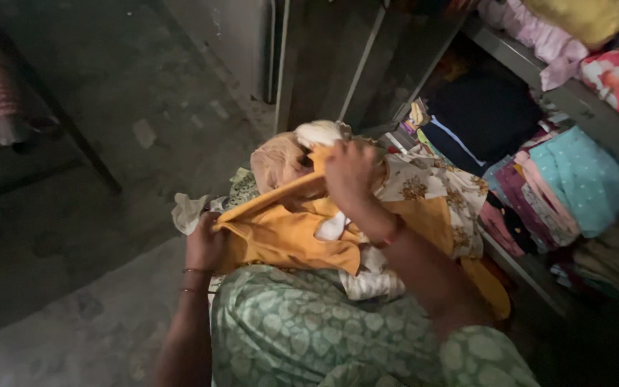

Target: The person sorts through and folds various garments, including a blue shirt, a yellow dress, and a patterned cloth, while sitting in front of an open metal wardrobe.

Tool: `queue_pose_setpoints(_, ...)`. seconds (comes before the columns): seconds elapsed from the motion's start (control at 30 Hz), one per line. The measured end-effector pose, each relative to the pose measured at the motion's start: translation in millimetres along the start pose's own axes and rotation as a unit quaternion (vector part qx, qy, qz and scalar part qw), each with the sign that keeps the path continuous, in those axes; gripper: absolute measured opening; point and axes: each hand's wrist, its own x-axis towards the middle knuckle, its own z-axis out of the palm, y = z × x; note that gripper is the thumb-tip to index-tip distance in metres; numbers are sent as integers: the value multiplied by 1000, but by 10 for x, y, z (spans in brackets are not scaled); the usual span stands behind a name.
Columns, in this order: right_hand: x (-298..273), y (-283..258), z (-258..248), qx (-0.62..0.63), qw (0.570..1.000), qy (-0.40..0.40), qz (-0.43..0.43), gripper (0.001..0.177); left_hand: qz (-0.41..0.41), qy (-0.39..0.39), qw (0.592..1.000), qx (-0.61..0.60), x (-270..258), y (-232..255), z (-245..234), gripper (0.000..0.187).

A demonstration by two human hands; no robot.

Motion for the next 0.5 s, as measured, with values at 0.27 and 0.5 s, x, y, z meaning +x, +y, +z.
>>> queue_pose_setpoints(0.27, -1311, -35, -744, 177, 978, -93, -65, 37, -145, -8, 988, -61, 131, -797, 325, 43)
queue_pose_setpoints(0.5, -1687, -34, -297, 265, 963, 10, -49, 68, -166, -47, 966, -193, 36, -761, 152, 40)
